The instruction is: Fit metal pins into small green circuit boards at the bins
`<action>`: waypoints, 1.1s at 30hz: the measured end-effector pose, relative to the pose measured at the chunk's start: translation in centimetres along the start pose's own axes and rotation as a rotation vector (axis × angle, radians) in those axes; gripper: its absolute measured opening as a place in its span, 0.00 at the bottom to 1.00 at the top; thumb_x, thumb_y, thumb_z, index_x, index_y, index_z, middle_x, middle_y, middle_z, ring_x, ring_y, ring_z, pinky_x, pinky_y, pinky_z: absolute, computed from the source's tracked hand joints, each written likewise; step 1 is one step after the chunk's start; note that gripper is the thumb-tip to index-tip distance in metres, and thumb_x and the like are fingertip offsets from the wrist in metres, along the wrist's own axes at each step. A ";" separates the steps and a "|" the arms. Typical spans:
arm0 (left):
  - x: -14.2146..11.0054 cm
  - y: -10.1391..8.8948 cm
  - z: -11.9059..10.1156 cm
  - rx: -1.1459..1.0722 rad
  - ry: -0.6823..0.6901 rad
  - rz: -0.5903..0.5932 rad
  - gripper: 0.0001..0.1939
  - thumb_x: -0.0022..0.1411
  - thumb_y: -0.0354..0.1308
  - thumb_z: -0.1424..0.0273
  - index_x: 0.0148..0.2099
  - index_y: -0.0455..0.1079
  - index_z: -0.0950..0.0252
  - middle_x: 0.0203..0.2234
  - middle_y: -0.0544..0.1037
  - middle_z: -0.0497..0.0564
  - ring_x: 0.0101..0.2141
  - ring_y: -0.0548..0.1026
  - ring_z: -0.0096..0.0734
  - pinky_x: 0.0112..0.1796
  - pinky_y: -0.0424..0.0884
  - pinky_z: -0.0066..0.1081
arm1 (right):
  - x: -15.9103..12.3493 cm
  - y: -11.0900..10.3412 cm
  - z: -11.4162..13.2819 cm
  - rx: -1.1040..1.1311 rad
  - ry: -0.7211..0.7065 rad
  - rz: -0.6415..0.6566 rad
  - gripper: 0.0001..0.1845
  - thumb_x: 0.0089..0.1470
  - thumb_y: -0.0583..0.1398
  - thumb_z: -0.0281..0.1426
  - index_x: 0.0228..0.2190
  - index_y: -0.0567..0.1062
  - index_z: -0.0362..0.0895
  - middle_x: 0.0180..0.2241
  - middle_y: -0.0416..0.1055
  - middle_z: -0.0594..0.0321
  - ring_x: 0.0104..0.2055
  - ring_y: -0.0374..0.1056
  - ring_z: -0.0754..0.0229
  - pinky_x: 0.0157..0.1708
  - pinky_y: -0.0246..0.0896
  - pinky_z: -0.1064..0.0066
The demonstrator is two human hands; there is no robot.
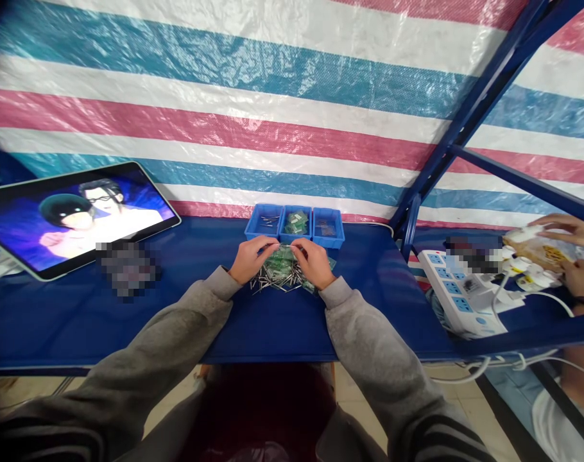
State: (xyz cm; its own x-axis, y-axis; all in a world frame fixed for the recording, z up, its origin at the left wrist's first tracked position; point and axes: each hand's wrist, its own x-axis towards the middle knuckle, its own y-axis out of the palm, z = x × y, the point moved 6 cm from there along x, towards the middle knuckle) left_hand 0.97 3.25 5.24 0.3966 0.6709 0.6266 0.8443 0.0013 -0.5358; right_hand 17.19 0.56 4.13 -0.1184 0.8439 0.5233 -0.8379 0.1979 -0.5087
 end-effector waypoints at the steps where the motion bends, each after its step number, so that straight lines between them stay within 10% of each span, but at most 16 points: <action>1: 0.0 0.0 0.1 -0.068 -0.046 -0.012 0.16 0.66 0.54 0.59 0.39 0.75 0.66 0.34 0.81 0.54 0.35 0.78 0.35 0.39 0.75 0.34 | 0.0 0.0 0.0 -0.007 0.005 0.000 0.16 0.62 0.52 0.42 0.34 0.73 0.45 0.27 0.73 0.60 0.26 0.69 0.59 0.29 0.63 0.68; 11: -0.4 1.5 1.5 -0.629 -0.397 -0.050 0.18 0.54 0.66 0.59 0.39 0.77 0.70 0.29 0.81 0.54 0.30 0.79 0.36 0.33 0.77 0.35 | -0.2 0.3 0.6 0.031 -0.020 0.016 0.18 0.64 0.50 0.44 0.31 0.71 0.46 0.23 0.69 0.65 0.21 0.66 0.62 0.28 0.62 0.70; 23: 0.0 0.9 0.5 -0.443 -0.235 0.034 0.19 0.69 0.47 0.54 0.45 0.66 0.65 0.26 0.75 0.49 0.29 0.75 0.30 0.34 0.73 0.31 | -0.1 0.2 -0.1 -0.002 0.021 -0.012 0.19 0.63 0.51 0.43 0.38 0.76 0.45 0.27 0.74 0.60 0.28 0.70 0.58 0.29 0.65 0.68; 33: -0.1 0.9 0.1 -0.239 -0.170 0.118 0.19 0.68 0.50 0.57 0.52 0.63 0.65 0.17 0.62 0.41 0.19 0.63 0.26 0.25 0.61 0.26 | -0.1 0.0 -0.1 0.007 0.013 -0.010 0.17 0.62 0.53 0.41 0.42 0.76 0.45 0.32 0.76 0.58 0.26 0.69 0.59 0.30 0.67 0.67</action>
State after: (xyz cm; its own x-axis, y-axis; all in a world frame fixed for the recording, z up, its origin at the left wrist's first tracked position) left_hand 1.70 3.28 4.66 0.4479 0.7702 0.4541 0.8649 -0.2445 -0.4383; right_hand 17.28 0.53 4.02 -0.1027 0.8483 0.5195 -0.8429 0.2031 -0.4983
